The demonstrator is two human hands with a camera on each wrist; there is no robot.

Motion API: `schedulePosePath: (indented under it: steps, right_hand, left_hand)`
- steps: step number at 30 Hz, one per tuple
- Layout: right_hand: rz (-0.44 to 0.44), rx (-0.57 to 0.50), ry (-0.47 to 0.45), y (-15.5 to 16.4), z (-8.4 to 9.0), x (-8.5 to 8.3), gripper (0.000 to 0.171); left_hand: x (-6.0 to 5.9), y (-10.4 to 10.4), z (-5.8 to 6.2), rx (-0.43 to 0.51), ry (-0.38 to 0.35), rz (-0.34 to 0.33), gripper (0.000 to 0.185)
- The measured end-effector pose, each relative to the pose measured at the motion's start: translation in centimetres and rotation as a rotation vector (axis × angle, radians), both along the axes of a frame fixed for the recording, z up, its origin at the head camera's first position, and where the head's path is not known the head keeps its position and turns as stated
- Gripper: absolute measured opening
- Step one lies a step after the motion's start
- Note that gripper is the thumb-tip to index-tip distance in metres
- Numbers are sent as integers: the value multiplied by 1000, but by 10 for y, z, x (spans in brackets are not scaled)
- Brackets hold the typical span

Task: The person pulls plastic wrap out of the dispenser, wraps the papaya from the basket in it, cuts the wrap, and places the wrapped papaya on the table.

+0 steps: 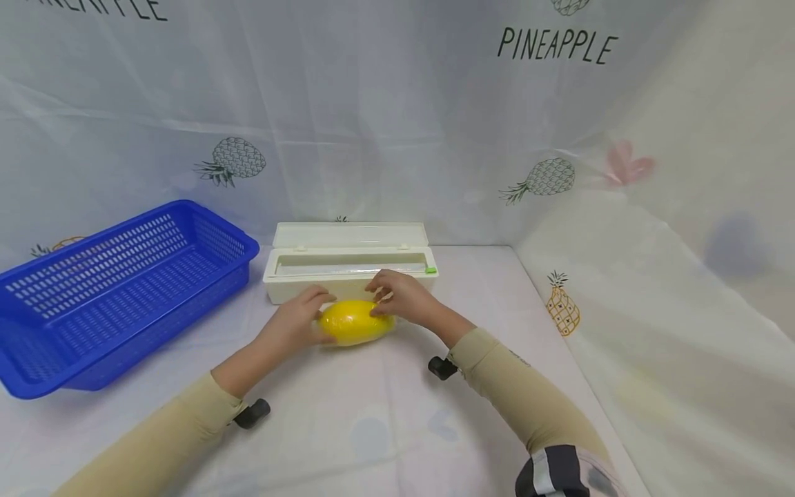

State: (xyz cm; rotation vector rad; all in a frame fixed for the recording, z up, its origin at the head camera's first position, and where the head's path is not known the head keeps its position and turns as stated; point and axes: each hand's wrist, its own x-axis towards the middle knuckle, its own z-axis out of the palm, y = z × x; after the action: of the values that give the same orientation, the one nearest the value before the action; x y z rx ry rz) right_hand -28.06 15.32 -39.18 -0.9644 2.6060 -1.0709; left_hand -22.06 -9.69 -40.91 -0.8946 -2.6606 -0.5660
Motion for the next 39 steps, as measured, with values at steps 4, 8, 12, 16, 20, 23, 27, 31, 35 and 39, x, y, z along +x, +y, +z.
schedulePosePath:
  steps: [4, 8, 12, 16, 20, 23, 27, 31, 35, 39]
  right_hand:
    - [-19, -34, 85, 1, -8, 5, 38]
    - [-29, -79, 118, 1, -14, 9, 38]
    - [-36, -82, 110, 5, -18, 16, 50]
    - [-4, -61, 109, 9, -21, 28, 68]
    - [45, -60, 112, 10, -23, 38, 78]
    - [52, -67, 135, 8, -26, 40, 78]
    - [33, -106, 151, 5, -30, 37, 72]
    - [8, -155, 114, 4, -34, 34, 68]
    - [-24, -222, 46, 4, -40, 32, 63]
    - [-59, -286, 19, 3, -44, 32, 54]
  left_hand:
    - [1, 2, -2, -35, 28, 10, 75]
    - [0, 5, -1, -79, 31, 30, 78]
    - [-1, 6, 0, -100, 45, 29, 82]
    - [0, 5, 2, -50, 33, 21, 83]
    - [3, 0, 3, 14, -47, 34, 80]
    - [5, -5, 2, 40, -87, 41, 78]
    - [1, -10, -2, 81, -81, 10, 77]
    - [-6, -14, -7, 119, -54, -37, 74]
    - [-11, -19, -13, 167, -37, -96, 69]
    - [-16, -21, -17, 193, -30, -124, 63]
